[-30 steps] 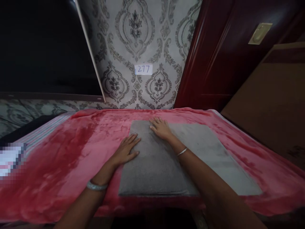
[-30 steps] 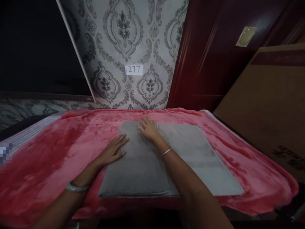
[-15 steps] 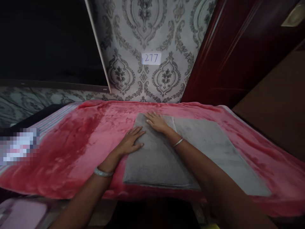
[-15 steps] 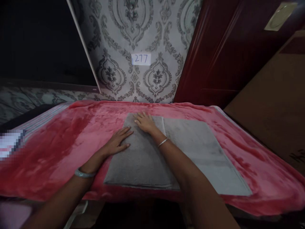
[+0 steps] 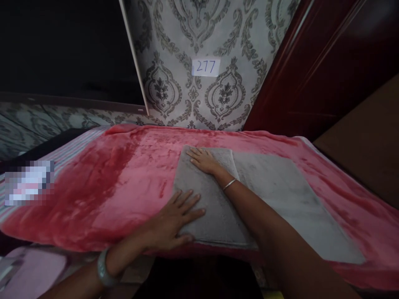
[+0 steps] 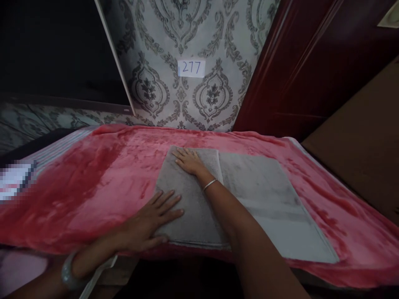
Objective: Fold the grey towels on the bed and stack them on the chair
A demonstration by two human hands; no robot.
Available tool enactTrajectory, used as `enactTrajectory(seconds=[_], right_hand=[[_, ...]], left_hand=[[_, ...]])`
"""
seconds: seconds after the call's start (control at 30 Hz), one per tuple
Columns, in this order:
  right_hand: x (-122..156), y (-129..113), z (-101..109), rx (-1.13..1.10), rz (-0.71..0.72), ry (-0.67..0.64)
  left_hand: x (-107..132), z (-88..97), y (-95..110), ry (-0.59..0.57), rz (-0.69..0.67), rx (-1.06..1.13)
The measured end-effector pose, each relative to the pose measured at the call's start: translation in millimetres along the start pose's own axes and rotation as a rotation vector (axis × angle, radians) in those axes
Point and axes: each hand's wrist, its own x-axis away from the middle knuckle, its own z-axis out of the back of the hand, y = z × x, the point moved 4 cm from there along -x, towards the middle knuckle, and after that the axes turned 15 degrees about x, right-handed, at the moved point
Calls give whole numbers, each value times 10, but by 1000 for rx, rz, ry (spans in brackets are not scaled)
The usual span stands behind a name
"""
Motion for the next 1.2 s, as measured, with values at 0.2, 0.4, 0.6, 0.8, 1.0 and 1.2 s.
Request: enactTrajectory(seconds=[0.2, 0.4, 0.6, 0.8, 1.0, 1.2], right_hand=[[19, -44, 47, 1, -20, -40], [129, -169, 245, -21, -29, -97], [782, -609, 288, -45, 225, -10], [1303, -864, 165, -85, 308, -3], [1298, -834, 114, -109, 296, 28], [1409, -917, 178, -155, 309, 13]], left_hand=[[296, -194, 170, 4, 36, 18], [395, 37, 199, 204, 18, 238], [-371, 855, -350, 446, 48, 234], [-1302, 1101, -1199, 290, 327, -22], [-1328, 859, -1556, 213, 426, -141], [-1347, 916, -1511, 169, 463, -199]])
